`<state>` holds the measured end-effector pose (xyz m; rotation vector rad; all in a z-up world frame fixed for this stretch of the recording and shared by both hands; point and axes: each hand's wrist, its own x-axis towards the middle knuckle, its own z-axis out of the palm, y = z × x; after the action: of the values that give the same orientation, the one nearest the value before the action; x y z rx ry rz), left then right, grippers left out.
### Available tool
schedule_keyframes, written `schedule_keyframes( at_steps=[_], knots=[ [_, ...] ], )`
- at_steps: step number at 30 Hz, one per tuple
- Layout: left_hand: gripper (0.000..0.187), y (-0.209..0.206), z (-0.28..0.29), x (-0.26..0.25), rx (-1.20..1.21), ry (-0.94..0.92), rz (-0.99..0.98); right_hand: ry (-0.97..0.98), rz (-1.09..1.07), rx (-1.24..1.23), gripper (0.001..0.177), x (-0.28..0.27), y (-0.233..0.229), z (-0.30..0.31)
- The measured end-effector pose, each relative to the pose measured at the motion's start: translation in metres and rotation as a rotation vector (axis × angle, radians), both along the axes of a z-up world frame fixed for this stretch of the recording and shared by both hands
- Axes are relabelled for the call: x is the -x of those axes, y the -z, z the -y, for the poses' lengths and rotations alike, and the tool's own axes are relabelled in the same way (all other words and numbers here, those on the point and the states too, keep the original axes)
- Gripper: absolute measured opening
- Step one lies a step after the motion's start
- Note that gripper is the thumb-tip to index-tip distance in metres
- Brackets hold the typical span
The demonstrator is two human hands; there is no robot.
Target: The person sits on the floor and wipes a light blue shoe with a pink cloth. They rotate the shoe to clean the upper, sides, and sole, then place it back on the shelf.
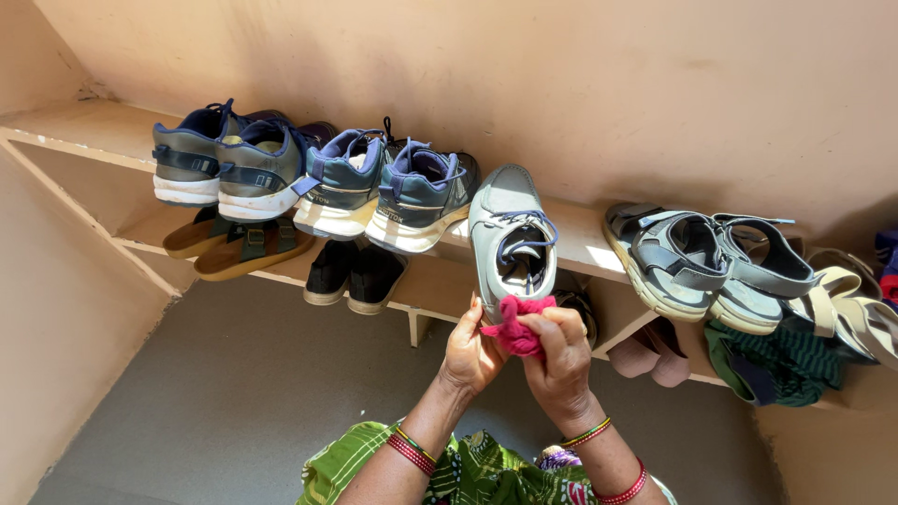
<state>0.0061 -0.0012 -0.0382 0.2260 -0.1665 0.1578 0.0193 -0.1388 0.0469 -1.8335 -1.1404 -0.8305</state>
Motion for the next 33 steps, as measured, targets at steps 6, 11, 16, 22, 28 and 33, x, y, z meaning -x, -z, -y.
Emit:
schedule_keyframes(
  at_steps=[6, 11, 16, 22, 28, 33],
  knots=[
    [0.054, -0.002, -0.002, 0.000, -0.114, 0.057, 0.116, -0.074, -0.344, -0.226, 0.024, -0.008, 0.013, -0.002],
    [0.053, -0.001, -0.002, 0.000, -0.135, 0.062, 0.100, -0.083, -0.400, -0.302, 0.023, -0.022, 0.023, -0.004],
    [0.044, -0.003, -0.002, 0.001, -0.164, 0.032, 0.026, -0.169, -0.638, -0.422, 0.023, -0.030, 0.016, -0.007],
    [0.046, 0.000, 0.000, -0.004, -0.045, 0.041, 0.081, 0.052, -0.081, -0.191, 0.029, -0.004, -0.002, -0.002],
    [0.040, 0.001, 0.014, -0.005, -0.035, -0.015, -0.044, 0.164, 0.380, 0.175, 0.040, 0.007, -0.009, -0.003],
    [0.050, -0.007, 0.018, -0.002, -0.158, -0.050, 0.000, 0.183, 0.414, 0.283, 0.039, 0.015, -0.008, -0.006]
  ],
)
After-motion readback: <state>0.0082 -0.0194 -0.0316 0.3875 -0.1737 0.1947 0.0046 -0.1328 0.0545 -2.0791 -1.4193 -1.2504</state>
